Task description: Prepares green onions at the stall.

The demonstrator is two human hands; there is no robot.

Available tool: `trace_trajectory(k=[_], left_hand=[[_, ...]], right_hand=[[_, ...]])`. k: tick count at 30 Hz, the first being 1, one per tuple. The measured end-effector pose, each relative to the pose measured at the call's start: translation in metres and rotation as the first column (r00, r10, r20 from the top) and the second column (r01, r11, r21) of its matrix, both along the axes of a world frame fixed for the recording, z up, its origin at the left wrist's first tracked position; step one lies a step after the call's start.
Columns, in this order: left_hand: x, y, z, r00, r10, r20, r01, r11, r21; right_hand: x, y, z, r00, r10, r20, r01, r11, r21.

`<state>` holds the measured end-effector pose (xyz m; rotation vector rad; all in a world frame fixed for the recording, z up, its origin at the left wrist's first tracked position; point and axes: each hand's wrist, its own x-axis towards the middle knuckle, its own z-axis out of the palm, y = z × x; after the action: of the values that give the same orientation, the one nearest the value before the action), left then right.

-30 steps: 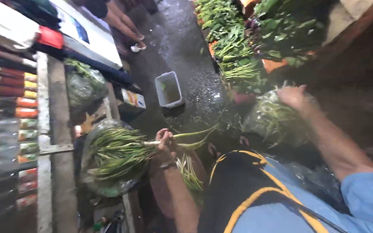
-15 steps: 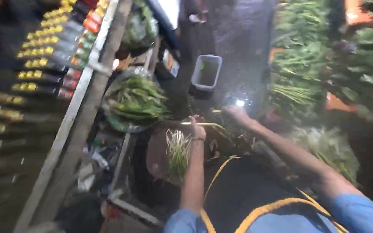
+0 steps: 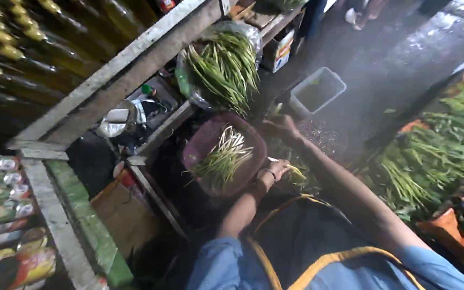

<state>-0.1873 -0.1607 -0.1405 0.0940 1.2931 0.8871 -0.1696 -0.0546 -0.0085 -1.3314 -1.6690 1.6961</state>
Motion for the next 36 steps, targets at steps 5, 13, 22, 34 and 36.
trace_trajectory(k=[5, 13, 22, 34, 36], left_hand=[[-0.041, 0.016, 0.007, 0.994, -0.095, -0.059, 0.104, 0.981, 0.166], [-0.045, 0.084, 0.076, 0.948, -0.023, -0.319, 0.143, 0.922, 0.360], [0.048, 0.120, 0.168, 0.431, 0.105, -0.896, 0.706, 0.580, 0.408], [0.092, 0.197, 0.215, 0.603, -0.189, -0.775, 0.761, -0.155, 0.630], [0.104, 0.198, 0.213, 0.597, -0.260, -0.759, 0.749, -0.157, 0.644]], right_hand=[[0.032, 0.040, -0.048, 0.892, 0.083, 0.444, -0.148, 0.983, 0.113], [0.155, 0.002, -0.048, 0.961, -0.224, 0.163, 0.154, 0.921, 0.358], [0.136, -0.017, -0.036, 0.671, -0.726, 0.151, 0.177, 0.354, 0.919], [0.242, 0.014, 0.069, 0.681, -0.529, -0.506, 0.732, 0.473, 0.491], [0.251, 0.011, 0.072, 0.639, -0.506, -0.579, 0.764, 0.502, 0.404]])
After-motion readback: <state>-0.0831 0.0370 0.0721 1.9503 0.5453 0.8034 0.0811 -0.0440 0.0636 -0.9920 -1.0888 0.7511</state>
